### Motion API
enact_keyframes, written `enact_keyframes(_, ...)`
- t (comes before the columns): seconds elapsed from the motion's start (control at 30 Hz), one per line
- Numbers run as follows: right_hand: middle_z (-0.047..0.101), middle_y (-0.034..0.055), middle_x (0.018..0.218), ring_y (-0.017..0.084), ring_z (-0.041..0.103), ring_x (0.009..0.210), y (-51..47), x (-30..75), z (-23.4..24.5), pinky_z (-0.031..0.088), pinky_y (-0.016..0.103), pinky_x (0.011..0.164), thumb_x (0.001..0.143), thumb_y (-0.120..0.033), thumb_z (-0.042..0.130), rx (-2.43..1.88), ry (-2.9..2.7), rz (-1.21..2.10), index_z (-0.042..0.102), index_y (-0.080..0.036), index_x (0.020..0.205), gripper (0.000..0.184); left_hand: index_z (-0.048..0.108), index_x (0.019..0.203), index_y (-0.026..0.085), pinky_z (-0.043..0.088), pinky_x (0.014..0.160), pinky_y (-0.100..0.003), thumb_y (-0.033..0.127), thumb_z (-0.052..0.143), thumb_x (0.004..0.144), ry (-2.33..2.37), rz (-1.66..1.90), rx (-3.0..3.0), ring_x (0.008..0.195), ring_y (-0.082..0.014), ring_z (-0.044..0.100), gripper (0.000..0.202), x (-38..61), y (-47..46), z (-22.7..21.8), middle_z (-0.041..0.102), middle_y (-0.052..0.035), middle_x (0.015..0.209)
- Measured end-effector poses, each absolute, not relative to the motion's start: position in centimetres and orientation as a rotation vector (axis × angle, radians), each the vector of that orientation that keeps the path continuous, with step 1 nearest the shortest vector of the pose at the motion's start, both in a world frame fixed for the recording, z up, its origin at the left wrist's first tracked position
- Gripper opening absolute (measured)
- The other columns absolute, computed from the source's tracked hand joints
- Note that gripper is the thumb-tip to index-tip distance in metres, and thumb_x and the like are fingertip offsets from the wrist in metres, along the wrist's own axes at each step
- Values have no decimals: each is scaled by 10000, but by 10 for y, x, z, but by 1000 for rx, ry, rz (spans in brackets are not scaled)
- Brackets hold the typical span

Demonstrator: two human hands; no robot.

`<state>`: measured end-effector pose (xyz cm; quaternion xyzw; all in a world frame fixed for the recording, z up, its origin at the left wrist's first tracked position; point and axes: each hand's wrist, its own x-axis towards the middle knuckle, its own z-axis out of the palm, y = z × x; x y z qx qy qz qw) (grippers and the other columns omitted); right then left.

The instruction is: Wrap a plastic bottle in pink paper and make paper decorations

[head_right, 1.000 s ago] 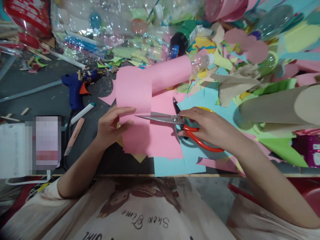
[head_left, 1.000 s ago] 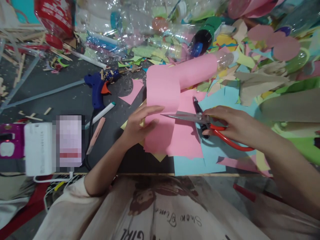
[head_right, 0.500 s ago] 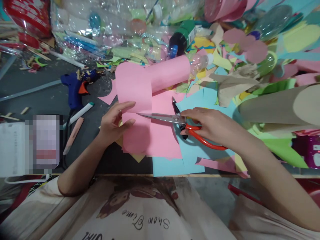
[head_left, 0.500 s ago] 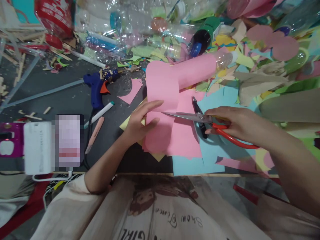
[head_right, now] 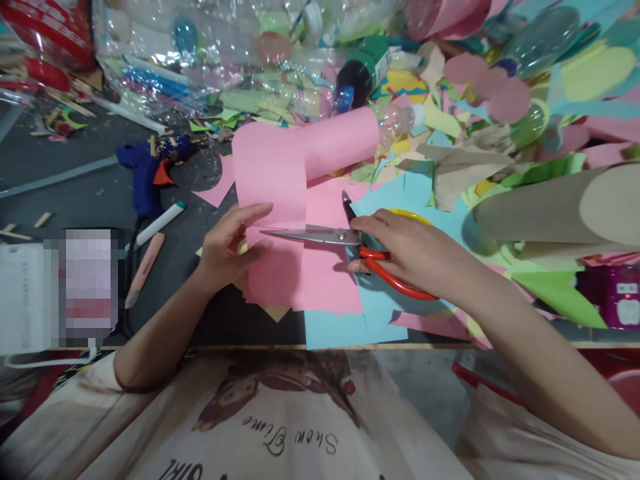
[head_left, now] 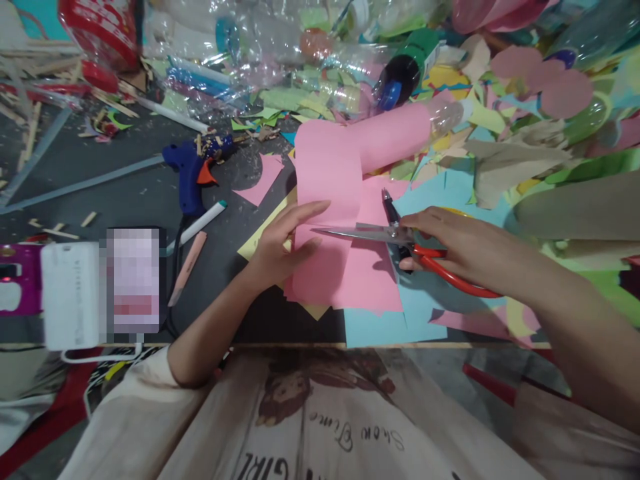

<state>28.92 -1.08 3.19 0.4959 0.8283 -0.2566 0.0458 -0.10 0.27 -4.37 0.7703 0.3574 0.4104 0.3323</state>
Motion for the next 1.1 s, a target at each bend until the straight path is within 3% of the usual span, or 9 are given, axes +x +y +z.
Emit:
enact_keyframes(0.43, 701, 107, 918, 250, 650, 716, -11, 289, 24, 418, 308, 543, 877, -747, 351, 1537, 2533, -819, 652, -255, 1120, 625, 631, 1259, 218, 554, 963, -407, 455, 603, 914, 951, 1026, 2000, 1131, -232, 657, 419, -3, 4, -45, 703, -107, 1213)
enact_keyframes(0.77, 687, 110, 865, 230, 625, 663, -13, 289, 27, 401, 294, 515, 868, -798, 268, 1541, 2569, -749, 654, -238, 1107, 721, 587, 1318, 236, 520, 1025, -363, 426, 645, 896, 917, 1044, 1871, 1206, -220, 624, 466, -3, 1, -44, 661, -101, 1291)
enact_keyframes(1.1, 661, 108, 897, 255, 624, 721, -11, 281, 29, 404, 311, 556, 883, -727, 360, 1533, 2491, -748, 640, -238, 1113, 608, 612, 1288, 209, 553, 941, -368, 491, 600, 908, 939, 992, 1936, 1158, -234, 643, 473, -2, 2, -43, 680, -110, 1252)
